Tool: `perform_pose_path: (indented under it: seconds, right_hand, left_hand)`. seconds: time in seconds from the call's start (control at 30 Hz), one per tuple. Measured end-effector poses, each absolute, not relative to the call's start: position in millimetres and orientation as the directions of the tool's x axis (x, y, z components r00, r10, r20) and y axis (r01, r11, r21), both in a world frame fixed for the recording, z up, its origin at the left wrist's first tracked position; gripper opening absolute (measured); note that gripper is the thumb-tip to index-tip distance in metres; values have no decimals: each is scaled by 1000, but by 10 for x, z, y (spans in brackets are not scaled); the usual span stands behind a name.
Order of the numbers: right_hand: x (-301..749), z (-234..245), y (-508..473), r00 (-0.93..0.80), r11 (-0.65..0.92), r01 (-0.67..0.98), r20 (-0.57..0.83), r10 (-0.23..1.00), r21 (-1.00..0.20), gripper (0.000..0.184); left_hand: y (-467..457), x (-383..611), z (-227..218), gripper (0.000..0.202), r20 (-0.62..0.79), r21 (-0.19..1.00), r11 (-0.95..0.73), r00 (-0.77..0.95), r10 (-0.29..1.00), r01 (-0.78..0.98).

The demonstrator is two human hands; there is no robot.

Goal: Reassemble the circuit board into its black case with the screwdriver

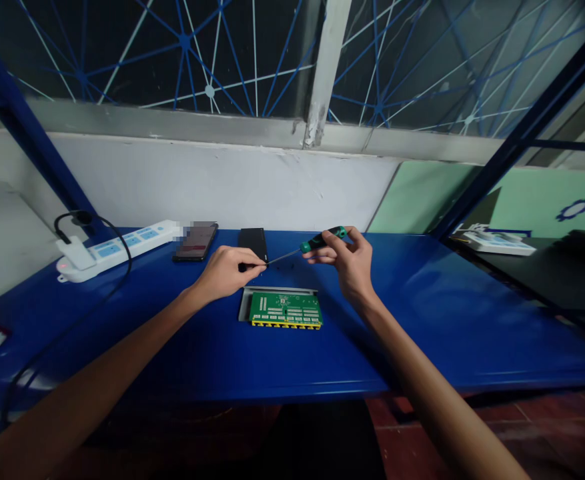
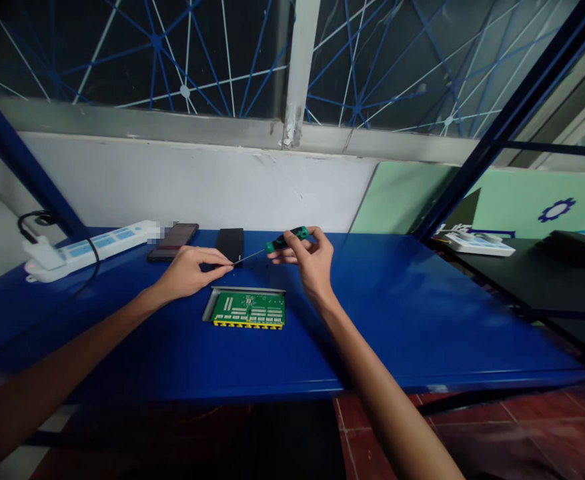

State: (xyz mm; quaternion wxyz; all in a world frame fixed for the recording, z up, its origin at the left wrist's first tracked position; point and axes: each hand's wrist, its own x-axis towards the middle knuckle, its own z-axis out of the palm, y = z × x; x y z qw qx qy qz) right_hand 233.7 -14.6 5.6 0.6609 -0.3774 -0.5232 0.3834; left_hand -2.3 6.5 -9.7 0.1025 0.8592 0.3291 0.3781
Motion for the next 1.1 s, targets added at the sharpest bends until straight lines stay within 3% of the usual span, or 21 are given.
perform_pose_path:
  seconds: [0.57,1.1]
  right_hand:
    - [2363,84,-150,115,454,-97,443,889,-886,31]
    - [2382,96,-138,140,458,-88,445,885,-884,30]
  left_hand:
    - [16,27,-86,16,561,533,-676,385,733,509]
    - [44,26,-116,21,460,614,-638,446,768,465]
